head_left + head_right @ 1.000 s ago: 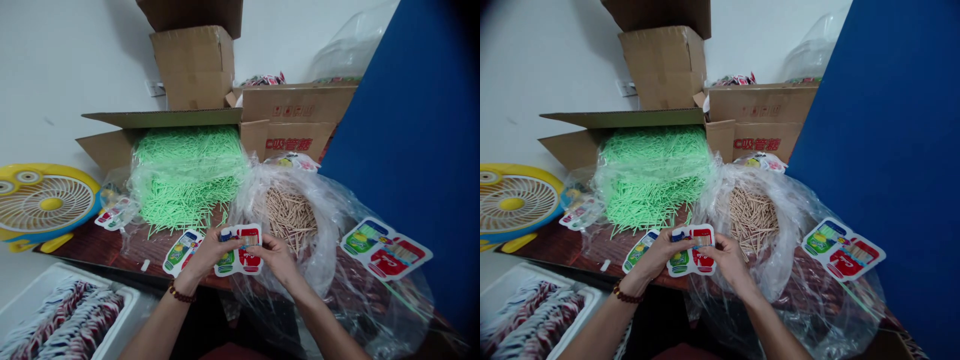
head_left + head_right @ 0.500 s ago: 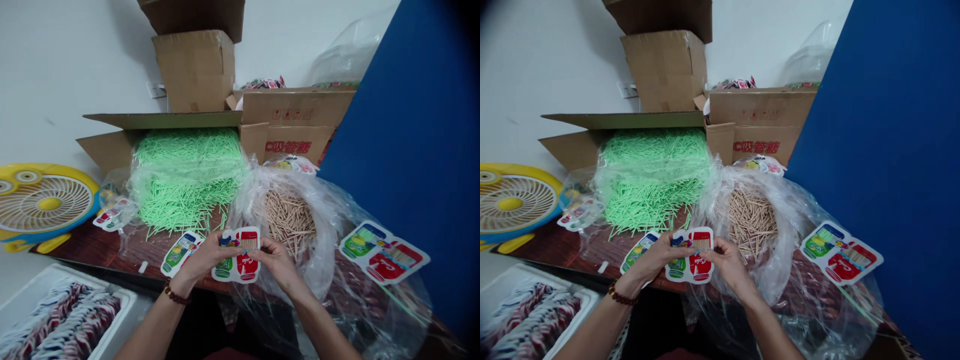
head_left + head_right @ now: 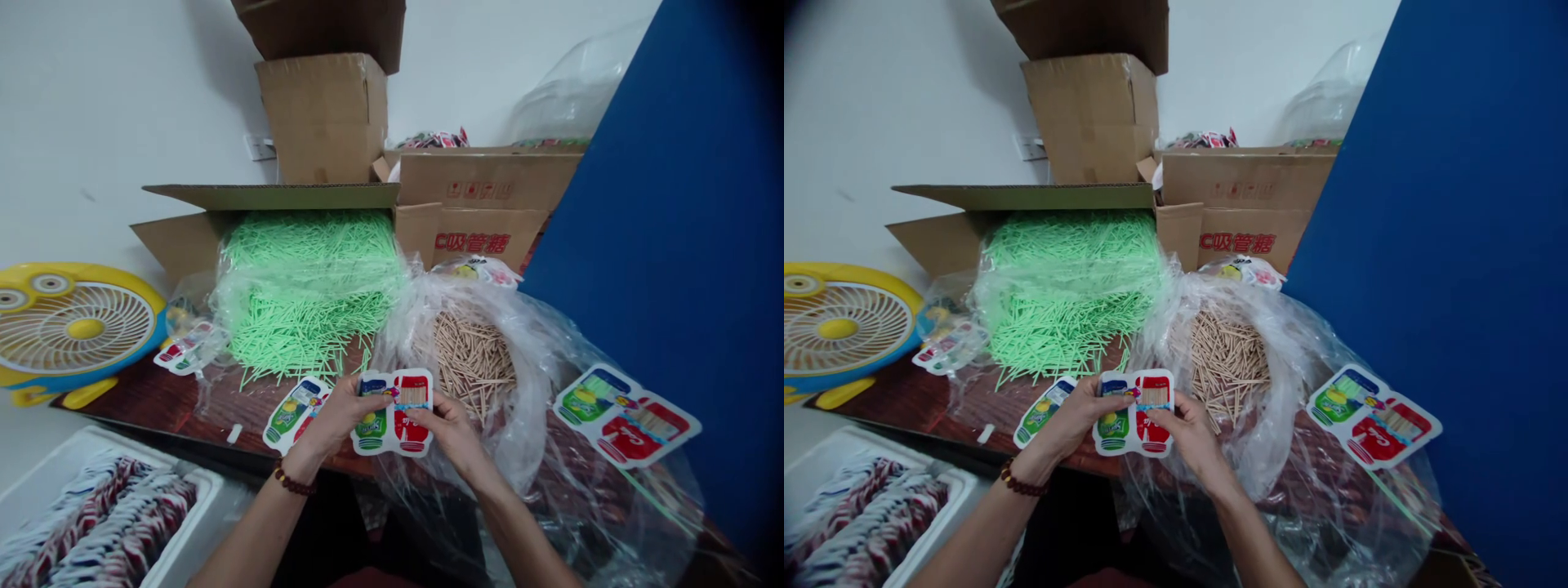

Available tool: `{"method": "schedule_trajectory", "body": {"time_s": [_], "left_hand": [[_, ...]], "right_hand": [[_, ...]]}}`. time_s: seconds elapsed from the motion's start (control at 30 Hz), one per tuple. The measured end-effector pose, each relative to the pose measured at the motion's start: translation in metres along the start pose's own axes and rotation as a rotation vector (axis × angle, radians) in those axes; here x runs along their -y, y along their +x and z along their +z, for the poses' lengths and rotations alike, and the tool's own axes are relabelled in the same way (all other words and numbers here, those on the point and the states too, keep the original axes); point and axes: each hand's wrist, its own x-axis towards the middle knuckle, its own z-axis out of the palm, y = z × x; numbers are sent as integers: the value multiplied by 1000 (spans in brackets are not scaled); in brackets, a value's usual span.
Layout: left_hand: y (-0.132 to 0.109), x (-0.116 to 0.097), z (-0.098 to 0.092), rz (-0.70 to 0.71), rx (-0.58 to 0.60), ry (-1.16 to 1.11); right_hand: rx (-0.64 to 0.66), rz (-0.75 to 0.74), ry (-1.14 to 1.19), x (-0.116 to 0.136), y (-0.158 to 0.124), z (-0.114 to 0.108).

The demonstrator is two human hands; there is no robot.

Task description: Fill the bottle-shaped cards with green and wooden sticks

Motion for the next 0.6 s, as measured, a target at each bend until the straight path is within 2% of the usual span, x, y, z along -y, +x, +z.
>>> {"method": "schedule_trajectory", "body": {"time_s": [0.13,0.23,0.37,0.6], "left_hand": [[4,4,0,3,1,3],[6,8,2,19,-15,17],[8,11,6,48,-56,42],[11,11,8,137,-31,139]], "right_hand": [[-2,43,77,-2,2,0],[-72,51,97,-5,3,1],[-180,-4,44,-10,2,2],[-210,-94,55,-9,0,3]]}}
